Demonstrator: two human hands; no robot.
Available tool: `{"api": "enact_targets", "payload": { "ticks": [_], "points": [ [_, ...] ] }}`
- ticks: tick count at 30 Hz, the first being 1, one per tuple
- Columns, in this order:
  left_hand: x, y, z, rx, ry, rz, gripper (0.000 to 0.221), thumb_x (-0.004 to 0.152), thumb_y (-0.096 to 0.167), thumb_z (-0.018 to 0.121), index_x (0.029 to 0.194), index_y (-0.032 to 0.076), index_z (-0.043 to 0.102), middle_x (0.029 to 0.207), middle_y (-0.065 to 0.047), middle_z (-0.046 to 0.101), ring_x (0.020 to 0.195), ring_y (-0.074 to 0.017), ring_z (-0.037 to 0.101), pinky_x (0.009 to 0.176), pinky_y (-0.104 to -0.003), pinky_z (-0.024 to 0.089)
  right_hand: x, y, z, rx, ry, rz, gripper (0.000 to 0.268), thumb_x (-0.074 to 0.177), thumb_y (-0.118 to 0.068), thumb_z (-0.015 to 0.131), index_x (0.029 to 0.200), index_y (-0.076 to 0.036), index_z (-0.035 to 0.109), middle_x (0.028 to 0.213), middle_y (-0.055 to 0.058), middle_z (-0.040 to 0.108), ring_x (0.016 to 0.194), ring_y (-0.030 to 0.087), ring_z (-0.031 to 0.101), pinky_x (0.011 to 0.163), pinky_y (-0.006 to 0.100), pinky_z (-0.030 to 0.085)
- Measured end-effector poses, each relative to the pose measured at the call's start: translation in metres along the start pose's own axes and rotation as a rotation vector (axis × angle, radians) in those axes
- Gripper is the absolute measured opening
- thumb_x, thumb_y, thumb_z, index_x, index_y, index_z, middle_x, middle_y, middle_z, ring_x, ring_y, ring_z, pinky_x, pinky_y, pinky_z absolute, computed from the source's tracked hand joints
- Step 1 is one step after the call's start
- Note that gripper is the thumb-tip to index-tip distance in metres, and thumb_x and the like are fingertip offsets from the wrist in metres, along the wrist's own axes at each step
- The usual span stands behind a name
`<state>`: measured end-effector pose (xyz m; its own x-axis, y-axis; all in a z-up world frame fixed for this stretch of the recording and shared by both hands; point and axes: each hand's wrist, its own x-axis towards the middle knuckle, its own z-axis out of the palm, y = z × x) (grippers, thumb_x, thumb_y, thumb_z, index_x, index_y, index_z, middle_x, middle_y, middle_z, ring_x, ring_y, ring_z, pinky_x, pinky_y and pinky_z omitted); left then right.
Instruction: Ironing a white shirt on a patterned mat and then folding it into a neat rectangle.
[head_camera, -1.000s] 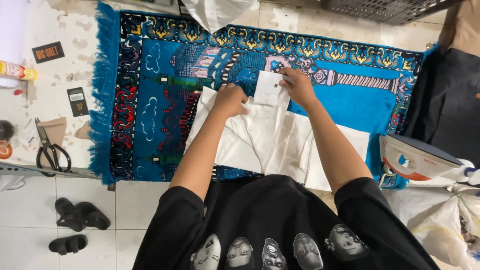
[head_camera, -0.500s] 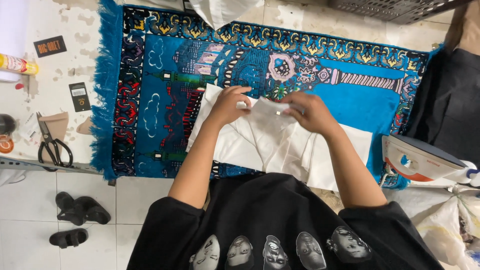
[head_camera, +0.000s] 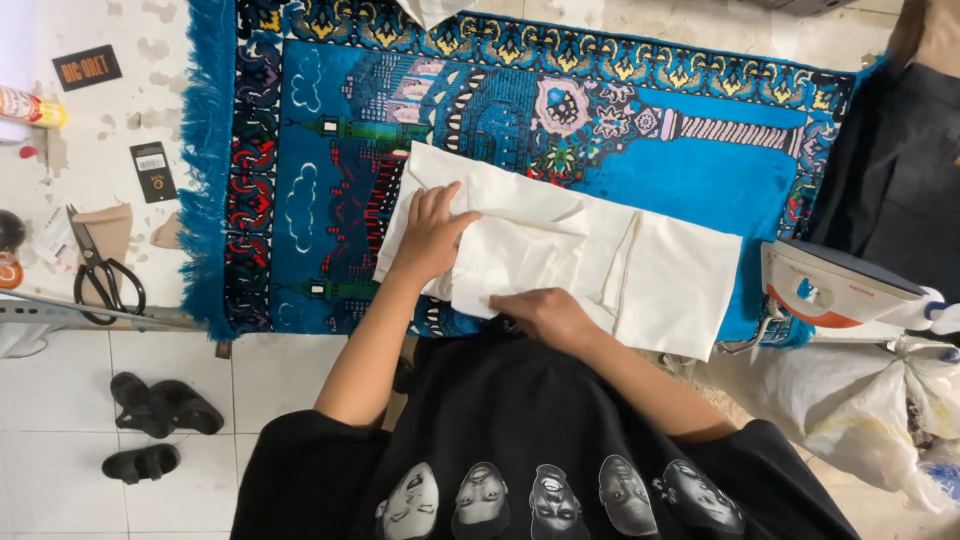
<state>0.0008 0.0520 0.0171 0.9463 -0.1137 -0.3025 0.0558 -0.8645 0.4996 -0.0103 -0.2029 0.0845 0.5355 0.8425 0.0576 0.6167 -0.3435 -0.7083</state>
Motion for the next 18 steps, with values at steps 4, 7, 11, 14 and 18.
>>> {"api": "enact_targets", "payload": {
  "ticks": [4,7,11,14,18],
  "points": [
    [0.015,0.003,0.004,-0.216,0.063,-0.066,0.054,0.093,0.011,0.069,0.143,0.028,0.059,0.163,-0.011,0.030,0.152,-0.0342,0.024,0.126,-0.055,0.015,0.006,0.056,-0.028,-0.056,0.158,0.172,0.030,0.092,-0.008,0.065,0.117,-0.021,0.076,0.098,0.003,0.080,0.090,0.027,0.076,0.077,0.040,0.062],
    [0.015,0.028,-0.004,-0.608,0.239,-0.096,0.058,0.102,0.022,0.062,0.156,0.015,0.041,0.158,-0.020,0.040,0.149,-0.0343,0.036,0.125,-0.050,0.027,-0.011,0.106,-0.067,-0.239,0.388,0.426,0.029,0.097,-0.016,0.069,0.125,-0.023,0.066,0.097,0.006,0.077,0.083,0.031,0.074,0.074,0.045,0.059],
    [0.000,0.053,0.035,-0.323,0.365,0.023,0.058,0.098,0.028,0.065,0.149,0.005,0.047,0.155,-0.022,0.044,0.144,-0.0355,0.044,0.121,-0.050,0.033,-0.067,0.117,-0.114,-0.105,0.567,0.746,0.030,0.095,-0.009,0.063,0.125,-0.010,0.059,0.093,0.017,0.074,0.081,0.036,0.072,0.068,0.044,0.057],
    [-0.018,0.074,0.062,-0.201,0.361,0.167,0.070,0.092,0.029,0.071,0.151,0.002,0.044,0.161,-0.025,0.033,0.146,-0.0388,0.038,0.123,-0.053,0.027,-0.113,0.105,-0.122,-0.055,0.612,0.952,0.036,0.093,-0.009,0.062,0.128,-0.009,0.057,0.089,0.015,0.073,0.076,0.031,0.072,0.064,0.042,0.055],
    [-0.043,0.105,0.077,-0.147,0.277,0.334,0.097,0.080,0.033,0.078,0.158,0.000,0.030,0.166,-0.033,0.013,0.153,-0.0470,0.019,0.126,-0.060,0.015,-0.163,0.105,-0.121,0.010,0.673,1.194,0.049,0.091,-0.010,0.065,0.140,-0.009,0.057,0.100,0.017,0.074,0.090,0.031,0.072,0.070,0.046,0.059]
  ]
}}
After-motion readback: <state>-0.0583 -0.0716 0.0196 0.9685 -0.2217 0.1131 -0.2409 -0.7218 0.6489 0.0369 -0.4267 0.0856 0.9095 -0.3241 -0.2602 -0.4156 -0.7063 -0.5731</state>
